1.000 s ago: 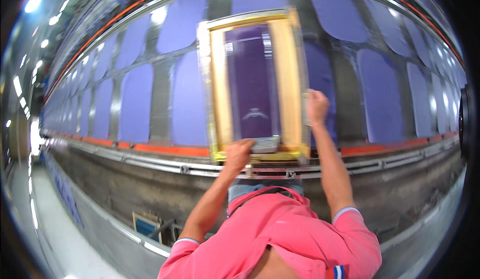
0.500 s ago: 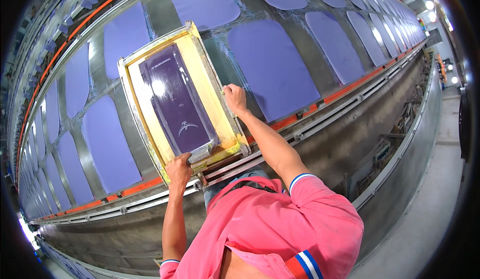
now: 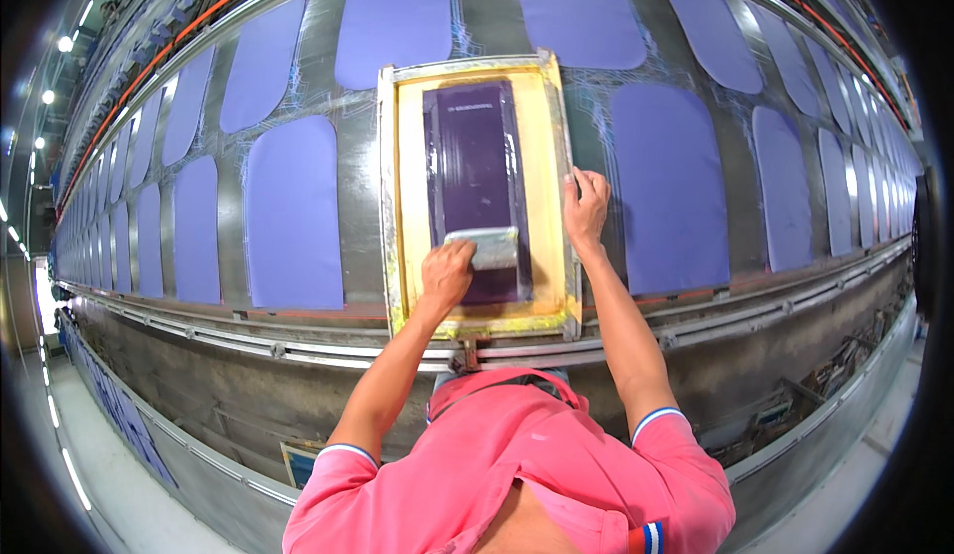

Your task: The person uses a squeegee to pull purple ink across a screen printing frame placed over a purple garment on a conveyor. The person repeatedly repositions the frame and repeats the squeegee stroke to apply ink to the garment.

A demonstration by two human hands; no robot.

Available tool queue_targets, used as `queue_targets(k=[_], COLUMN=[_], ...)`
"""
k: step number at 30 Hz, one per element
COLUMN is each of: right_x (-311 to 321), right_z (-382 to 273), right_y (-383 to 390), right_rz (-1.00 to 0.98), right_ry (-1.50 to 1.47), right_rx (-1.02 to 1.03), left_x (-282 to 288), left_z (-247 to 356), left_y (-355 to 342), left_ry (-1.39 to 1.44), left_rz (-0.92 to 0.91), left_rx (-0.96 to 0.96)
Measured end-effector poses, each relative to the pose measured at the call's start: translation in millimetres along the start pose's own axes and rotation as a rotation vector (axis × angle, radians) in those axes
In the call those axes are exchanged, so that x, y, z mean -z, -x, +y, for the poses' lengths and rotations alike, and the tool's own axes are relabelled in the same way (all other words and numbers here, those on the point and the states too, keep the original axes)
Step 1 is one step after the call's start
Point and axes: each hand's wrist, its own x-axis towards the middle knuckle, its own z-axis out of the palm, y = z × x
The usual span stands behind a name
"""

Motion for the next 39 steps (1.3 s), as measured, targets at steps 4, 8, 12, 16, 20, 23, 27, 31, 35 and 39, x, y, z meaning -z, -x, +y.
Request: queue_targets(k=[4,8,12,16,20,23,27,31,35,39], right_x=[-32,-95,-148,-173,-178,-163,-111,-44,17,33], right_z=[-51,-89,-112,-118,-108,-100,-98,-102,-106,-102], right_y=[-62,-147,-238,-278,-252,-200,-97,16,113,140], right_rz=[-0.240,-0.577,-0.903,-0.890,-0.782,-0.748,-0.781,-0.920,-0.951,-0.985], right_ry=[-0.231,0.029,0.512,0.357,0.376,0.322,0.219,0.213,0.175,0.169], right_rx=[0.266,0.579,0.572,0.457,0.460,0.528,0.556,0.552,0.493,0.446], left_x=[-15,-20,-8,0,-5,-5,3,15,28,33], left_z=[-53,-103,-132,-144,-138,-124,-89,-39,11,24], left_y=[-125,-243,-335,-384,-364,-306,-199,-75,27,51], left_ry=[-0.009,-0.043,-0.116,-0.069,-0.111,-0.089,-0.057,-0.003,0.066,0.051], left_rz=[0.059,0.045,-0.190,-0.276,-0.188,-0.208,-0.252,-0.276,-0.348,-0.437], left_rx=[0.018,0.052,0.053,0.110,0.048,0.078,0.075,0.078,0.097,0.121])
